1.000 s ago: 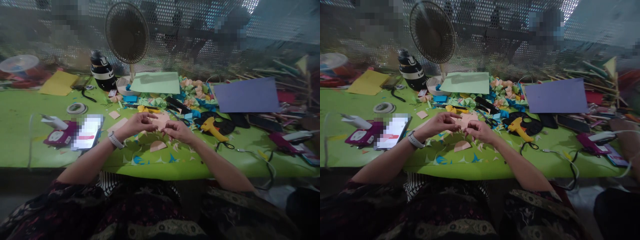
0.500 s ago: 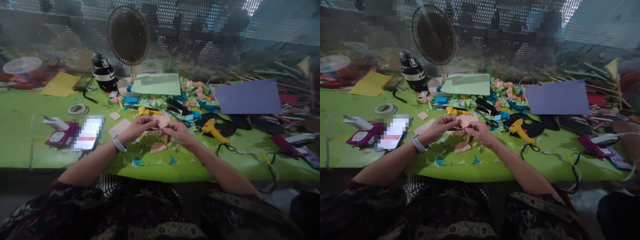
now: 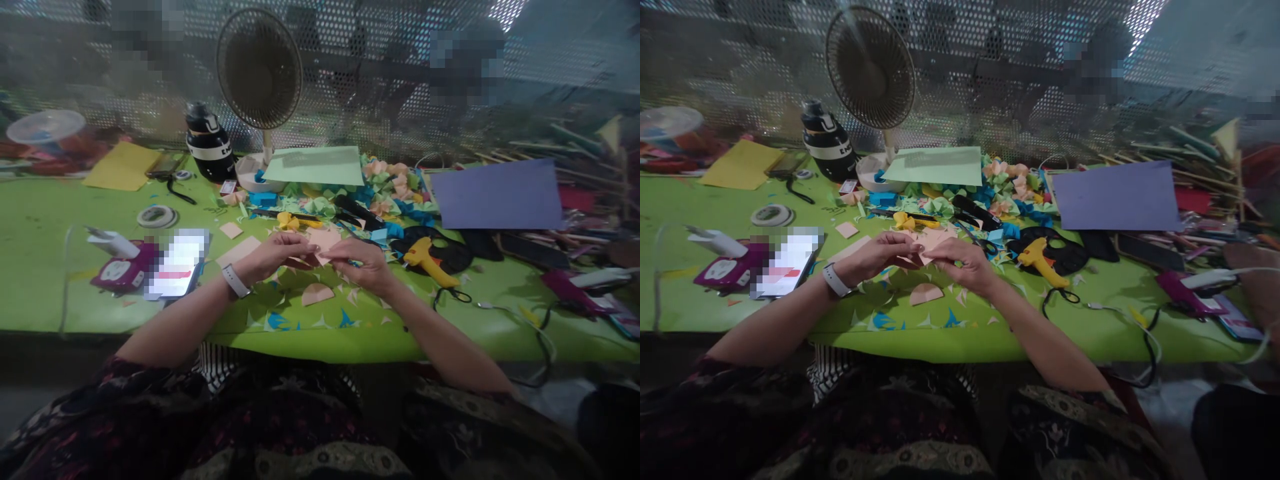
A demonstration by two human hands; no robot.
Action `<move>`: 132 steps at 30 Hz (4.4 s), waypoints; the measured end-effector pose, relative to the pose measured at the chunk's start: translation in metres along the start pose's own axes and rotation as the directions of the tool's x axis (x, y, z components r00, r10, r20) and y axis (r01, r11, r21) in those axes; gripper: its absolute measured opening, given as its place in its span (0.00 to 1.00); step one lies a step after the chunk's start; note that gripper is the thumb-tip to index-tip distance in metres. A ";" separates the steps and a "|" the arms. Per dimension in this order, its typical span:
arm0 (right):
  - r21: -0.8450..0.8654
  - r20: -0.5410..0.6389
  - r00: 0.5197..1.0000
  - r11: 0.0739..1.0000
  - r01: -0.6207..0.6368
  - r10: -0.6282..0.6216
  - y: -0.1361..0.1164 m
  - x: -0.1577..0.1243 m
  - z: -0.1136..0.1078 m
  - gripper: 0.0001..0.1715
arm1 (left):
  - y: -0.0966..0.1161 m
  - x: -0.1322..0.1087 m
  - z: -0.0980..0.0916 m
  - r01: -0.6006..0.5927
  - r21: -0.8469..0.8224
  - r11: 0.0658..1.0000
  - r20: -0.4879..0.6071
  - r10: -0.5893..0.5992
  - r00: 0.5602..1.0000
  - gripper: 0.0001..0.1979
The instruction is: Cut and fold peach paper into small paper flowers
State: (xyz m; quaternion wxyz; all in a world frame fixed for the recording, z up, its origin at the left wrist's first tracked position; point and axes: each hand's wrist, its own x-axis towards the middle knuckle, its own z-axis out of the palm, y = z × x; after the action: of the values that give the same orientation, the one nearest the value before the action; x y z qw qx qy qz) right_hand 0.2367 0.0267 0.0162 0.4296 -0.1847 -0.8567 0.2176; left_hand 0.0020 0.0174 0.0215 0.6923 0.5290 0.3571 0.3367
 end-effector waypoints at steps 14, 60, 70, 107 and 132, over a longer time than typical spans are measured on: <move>-0.137 -0.025 0.998 0.990 0.046 -0.049 0.003 -0.003 0.001 0.12 | -0.001 0.001 0.002 -0.048 0.108 0.993 0.029 0.045 0.999 0.14; -0.004 -0.097 0.944 0.948 -0.317 0.315 -0.008 0.004 0.012 0.12 | -0.005 0.001 0.012 -0.085 0.069 0.994 0.020 0.084 0.996 0.12; 0.150 -0.030 0.849 0.842 -0.518 0.527 -0.009 0.003 0.008 0.21 | -0.005 0.001 0.012 -0.042 0.012 0.999 0.043 0.041 0.998 0.11; -0.109 0.190 0.901 0.920 -0.376 0.390 -0.004 0.005 0.008 0.18 | -0.009 0.005 0.010 -0.043 0.205 0.978 0.053 0.033 0.998 0.19; -0.871 -0.008 0.484 0.232 -0.434 0.875 0.025 -0.003 -0.065 0.21 | -0.013 0.021 -0.016 -0.164 0.033 0.986 -0.457 0.161 0.875 0.15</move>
State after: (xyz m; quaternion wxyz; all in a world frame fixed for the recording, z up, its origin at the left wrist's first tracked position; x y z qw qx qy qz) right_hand 0.2953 0.0603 0.0355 -0.0739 -0.6468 -0.7587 0.0239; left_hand 0.0002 0.0407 0.0029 0.5596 0.4604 0.4636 0.5099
